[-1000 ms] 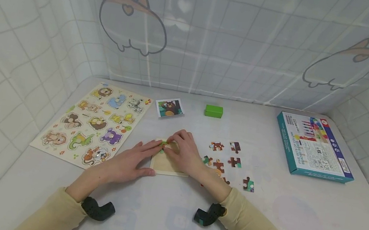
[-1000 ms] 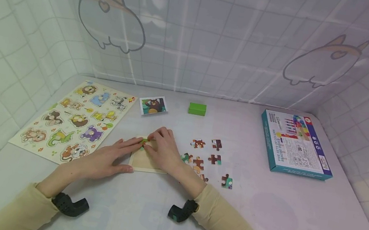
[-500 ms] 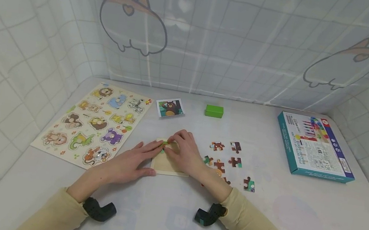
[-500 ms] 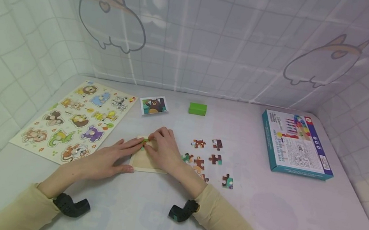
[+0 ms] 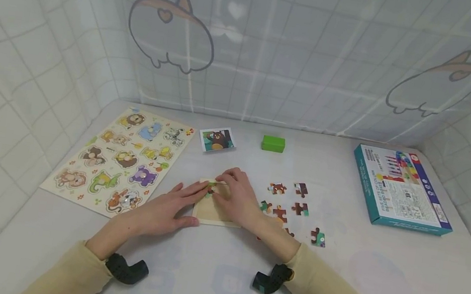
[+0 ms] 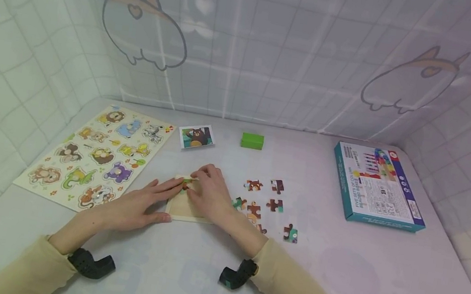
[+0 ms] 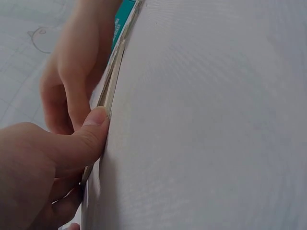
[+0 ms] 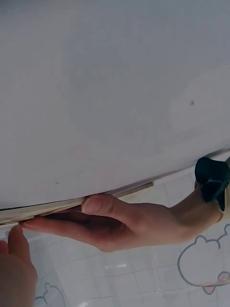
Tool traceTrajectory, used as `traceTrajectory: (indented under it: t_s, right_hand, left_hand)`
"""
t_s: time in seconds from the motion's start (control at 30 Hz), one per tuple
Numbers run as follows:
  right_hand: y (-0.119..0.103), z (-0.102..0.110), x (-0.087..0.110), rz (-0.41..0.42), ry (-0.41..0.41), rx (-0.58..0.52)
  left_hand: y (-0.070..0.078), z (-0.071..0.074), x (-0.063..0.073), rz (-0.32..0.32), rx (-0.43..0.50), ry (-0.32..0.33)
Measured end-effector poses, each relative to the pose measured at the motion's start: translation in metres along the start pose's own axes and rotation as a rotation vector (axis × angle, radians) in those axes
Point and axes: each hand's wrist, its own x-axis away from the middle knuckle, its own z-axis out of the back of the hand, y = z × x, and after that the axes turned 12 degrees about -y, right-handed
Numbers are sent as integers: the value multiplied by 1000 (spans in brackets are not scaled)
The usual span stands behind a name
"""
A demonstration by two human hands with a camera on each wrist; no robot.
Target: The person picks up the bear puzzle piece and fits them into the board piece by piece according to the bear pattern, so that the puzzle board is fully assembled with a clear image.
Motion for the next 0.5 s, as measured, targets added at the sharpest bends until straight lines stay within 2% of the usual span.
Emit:
traceTrajectory:
  t_s: [0.27,0.5]
  right_hand:
    - [10,25,23,21,33,-32]
    - [33,44,46,-25,75,-36]
  left_hand:
    - [0,0,0,-7,6,-2]
    - [1,0,0,-8,19,-7]
